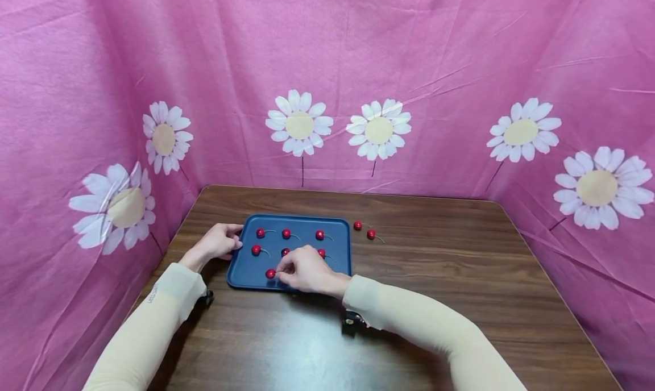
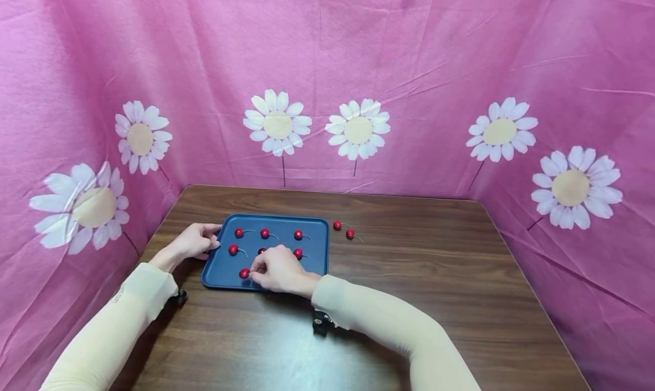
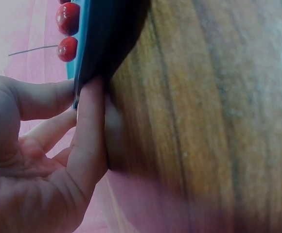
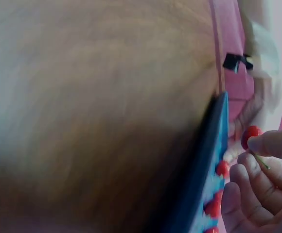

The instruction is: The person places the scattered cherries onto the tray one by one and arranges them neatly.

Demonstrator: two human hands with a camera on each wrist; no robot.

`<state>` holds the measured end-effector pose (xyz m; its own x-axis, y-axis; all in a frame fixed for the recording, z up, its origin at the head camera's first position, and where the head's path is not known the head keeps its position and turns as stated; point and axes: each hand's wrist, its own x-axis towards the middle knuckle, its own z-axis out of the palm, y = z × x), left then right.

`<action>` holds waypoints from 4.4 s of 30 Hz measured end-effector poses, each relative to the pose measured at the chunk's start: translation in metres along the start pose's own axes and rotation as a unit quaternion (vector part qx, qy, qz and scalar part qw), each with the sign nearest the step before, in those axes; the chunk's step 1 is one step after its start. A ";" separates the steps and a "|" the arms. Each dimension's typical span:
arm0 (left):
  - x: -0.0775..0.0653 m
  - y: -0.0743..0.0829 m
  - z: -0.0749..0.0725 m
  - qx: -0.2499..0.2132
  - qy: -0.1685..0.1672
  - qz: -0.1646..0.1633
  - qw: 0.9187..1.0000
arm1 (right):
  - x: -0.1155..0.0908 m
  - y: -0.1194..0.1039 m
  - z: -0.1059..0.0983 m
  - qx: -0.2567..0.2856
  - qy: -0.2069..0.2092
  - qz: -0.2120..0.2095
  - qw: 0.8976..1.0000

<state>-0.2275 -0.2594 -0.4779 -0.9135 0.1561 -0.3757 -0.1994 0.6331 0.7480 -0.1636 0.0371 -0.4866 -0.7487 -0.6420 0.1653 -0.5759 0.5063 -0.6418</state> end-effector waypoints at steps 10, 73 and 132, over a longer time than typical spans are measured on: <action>-0.001 0.001 0.000 -0.001 0.005 0.004 1.000 | 0.020 -0.018 0.030 -0.055 -0.018 0.022 0.998; -0.003 -0.002 -0.001 -0.008 -0.001 0.013 1.000 | 0.002 -0.009 -0.021 0.016 -0.002 -0.036 0.999; -0.003 0.001 0.001 -0.009 -0.002 0.016 1.000 | -0.093 0.252 -0.110 -0.126 0.199 0.163 0.958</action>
<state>-0.2249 -0.2585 -0.4764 -0.9180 0.1791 -0.3539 -0.1771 0.6133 0.7698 -0.2751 0.2874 -0.5811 -0.9395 -0.1805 0.2912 -0.3128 0.7985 -0.5143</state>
